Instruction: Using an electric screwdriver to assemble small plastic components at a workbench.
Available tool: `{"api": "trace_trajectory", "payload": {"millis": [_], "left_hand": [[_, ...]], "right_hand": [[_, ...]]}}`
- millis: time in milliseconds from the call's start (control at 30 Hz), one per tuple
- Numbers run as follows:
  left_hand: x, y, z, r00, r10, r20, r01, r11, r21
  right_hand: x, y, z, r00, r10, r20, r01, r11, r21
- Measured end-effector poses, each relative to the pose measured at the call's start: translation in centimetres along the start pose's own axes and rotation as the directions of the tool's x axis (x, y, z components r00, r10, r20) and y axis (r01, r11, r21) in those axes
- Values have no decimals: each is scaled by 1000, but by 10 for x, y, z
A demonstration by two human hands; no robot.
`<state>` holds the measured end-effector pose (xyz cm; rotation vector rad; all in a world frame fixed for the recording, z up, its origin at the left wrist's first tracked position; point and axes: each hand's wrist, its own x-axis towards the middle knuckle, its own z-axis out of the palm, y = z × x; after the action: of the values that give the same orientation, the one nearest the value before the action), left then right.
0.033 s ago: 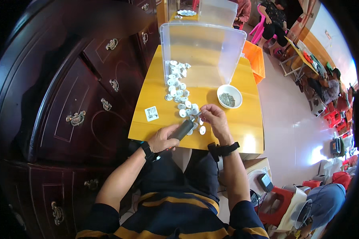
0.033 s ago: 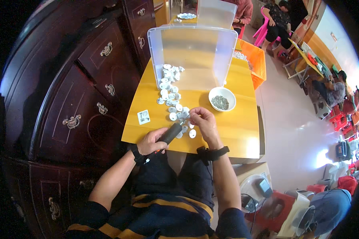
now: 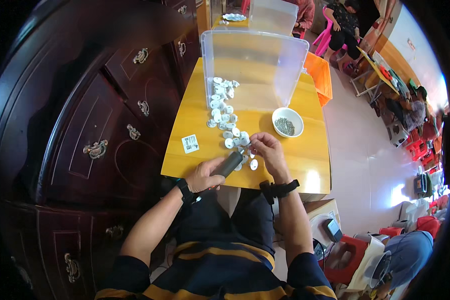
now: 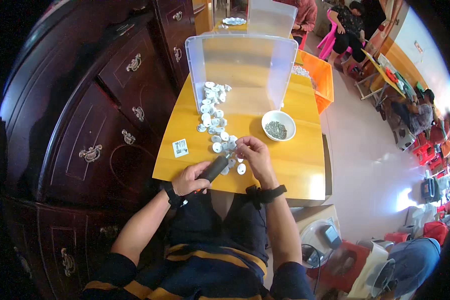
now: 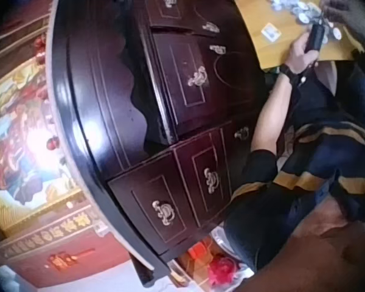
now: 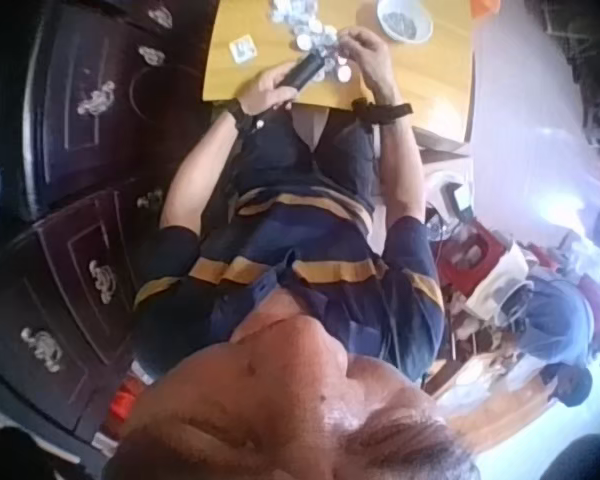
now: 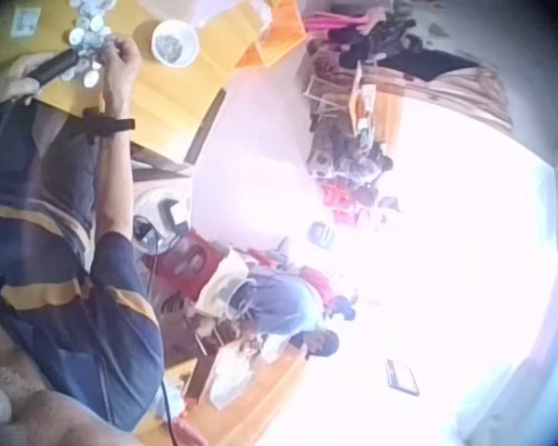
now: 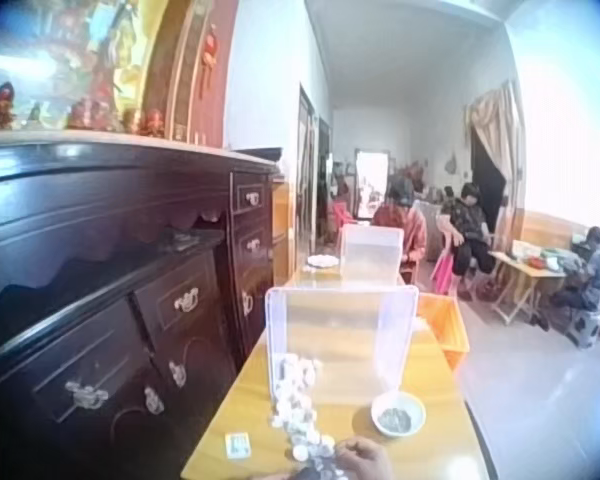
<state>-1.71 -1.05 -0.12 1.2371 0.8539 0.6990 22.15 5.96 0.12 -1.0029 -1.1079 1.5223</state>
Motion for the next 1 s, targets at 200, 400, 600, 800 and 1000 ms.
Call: {"api": "trace_trajectory", "payload": {"millis": [200,400,600,800,1000], "left_hand": [[1,1,-2,1000,-22,9,22,1000,5],[2,3,3,1000,0,-10,0,1000,-7],[0,4,-1,1000,-14,15,14,1000,-24],[0,1,-4,999,-24,47,28,995,-92],[2,-4,-1,1000,-12,16,12,1000,15]], "right_hand": [[2,5,0,1000,-10,24,8,996,86],[6,8,-4,999,26,-32,-20,986,165],[7,9,-3,1000,16,9,-18,986,168],[4,-1,-2,997,47,55,-56,982,179],[6,-1,-6,992,124,-3,-123,986,113]]}}
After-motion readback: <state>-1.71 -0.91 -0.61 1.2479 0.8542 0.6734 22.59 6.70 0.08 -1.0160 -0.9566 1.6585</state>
